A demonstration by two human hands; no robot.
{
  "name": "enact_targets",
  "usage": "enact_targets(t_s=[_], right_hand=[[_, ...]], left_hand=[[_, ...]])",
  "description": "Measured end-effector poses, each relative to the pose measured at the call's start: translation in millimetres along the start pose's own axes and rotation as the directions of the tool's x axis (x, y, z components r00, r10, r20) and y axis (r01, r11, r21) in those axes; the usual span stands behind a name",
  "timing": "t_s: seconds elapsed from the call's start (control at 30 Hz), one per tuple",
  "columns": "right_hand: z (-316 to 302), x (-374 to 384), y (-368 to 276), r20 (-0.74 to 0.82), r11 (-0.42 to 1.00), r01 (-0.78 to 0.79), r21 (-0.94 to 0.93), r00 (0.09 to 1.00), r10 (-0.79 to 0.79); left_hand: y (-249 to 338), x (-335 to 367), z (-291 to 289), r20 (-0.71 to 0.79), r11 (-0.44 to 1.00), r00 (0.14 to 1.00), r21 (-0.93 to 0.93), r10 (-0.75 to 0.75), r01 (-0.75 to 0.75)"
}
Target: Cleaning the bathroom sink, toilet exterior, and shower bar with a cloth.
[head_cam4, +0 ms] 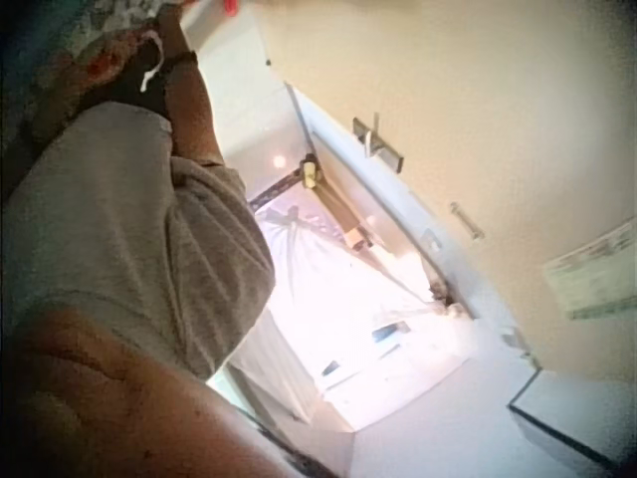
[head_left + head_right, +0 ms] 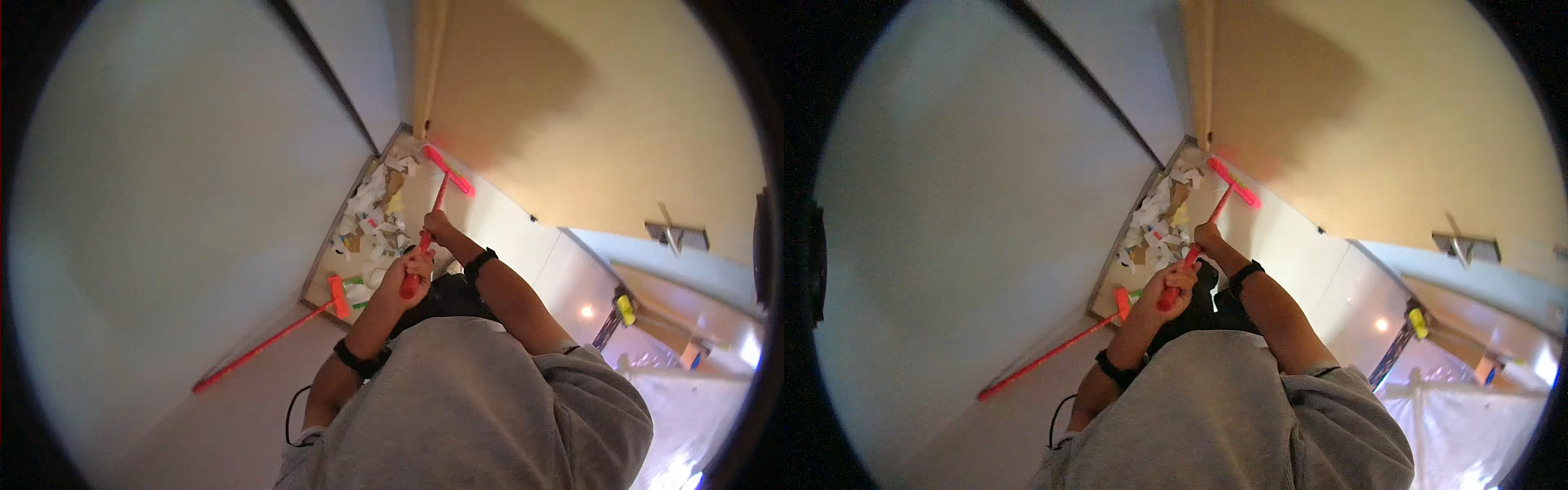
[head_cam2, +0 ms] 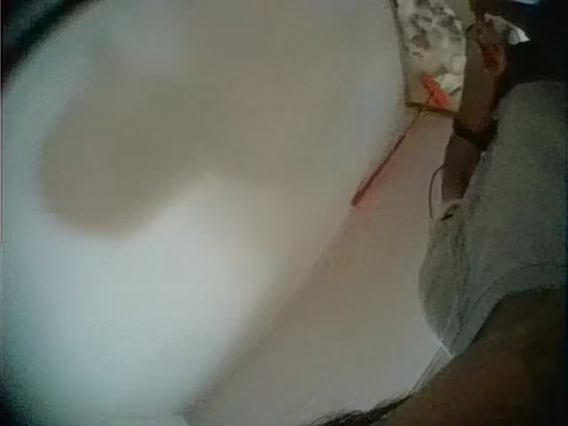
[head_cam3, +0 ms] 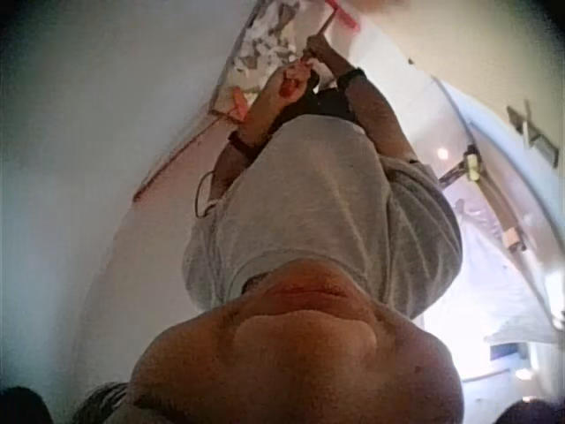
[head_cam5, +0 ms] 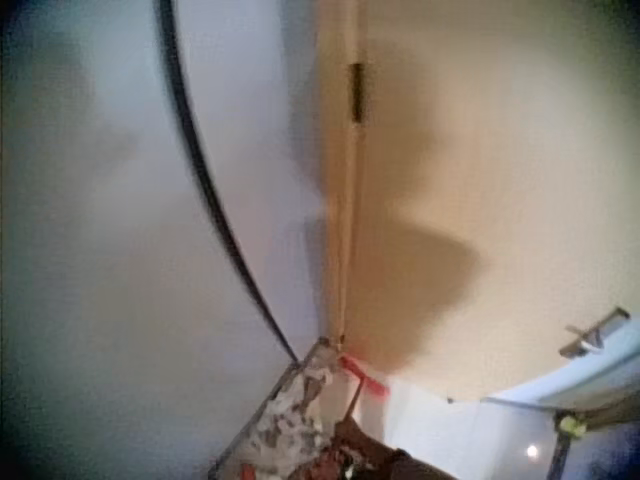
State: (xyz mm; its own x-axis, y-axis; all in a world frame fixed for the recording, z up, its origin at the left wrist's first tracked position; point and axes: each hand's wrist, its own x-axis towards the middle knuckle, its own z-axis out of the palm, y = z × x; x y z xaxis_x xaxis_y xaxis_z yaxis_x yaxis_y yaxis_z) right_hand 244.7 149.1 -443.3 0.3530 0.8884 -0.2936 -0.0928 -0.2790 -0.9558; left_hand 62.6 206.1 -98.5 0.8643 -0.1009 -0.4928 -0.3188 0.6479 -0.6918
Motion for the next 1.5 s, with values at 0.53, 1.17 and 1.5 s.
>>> enact_targets(t_s=[0.53,1.17,1.5], right_hand=[[18.2,22.6,-284.8,0.464,0.607,-0.794,0.025,0.547,0.697],[49.4,-151.2,-325.4,0.241,-0.018,-0.497,-0.868,-0.452,0.859],[-7.4,-306.0,-259.5,0.193,0.244,0.142,-0.959,-0.302,0.934]], left_hand=[[-3.6,-42.3,35.8,0.339,0.509,0.864,0.704,0.372,-0.495],[-51.4,98.7,-195.7,-0.418,0.124,0.242,-0.29,0.876,-0.949],[-151.8,177.4,-353.0,-0.715,-0.488,0.039,-0.515,0.698,-0.705]])
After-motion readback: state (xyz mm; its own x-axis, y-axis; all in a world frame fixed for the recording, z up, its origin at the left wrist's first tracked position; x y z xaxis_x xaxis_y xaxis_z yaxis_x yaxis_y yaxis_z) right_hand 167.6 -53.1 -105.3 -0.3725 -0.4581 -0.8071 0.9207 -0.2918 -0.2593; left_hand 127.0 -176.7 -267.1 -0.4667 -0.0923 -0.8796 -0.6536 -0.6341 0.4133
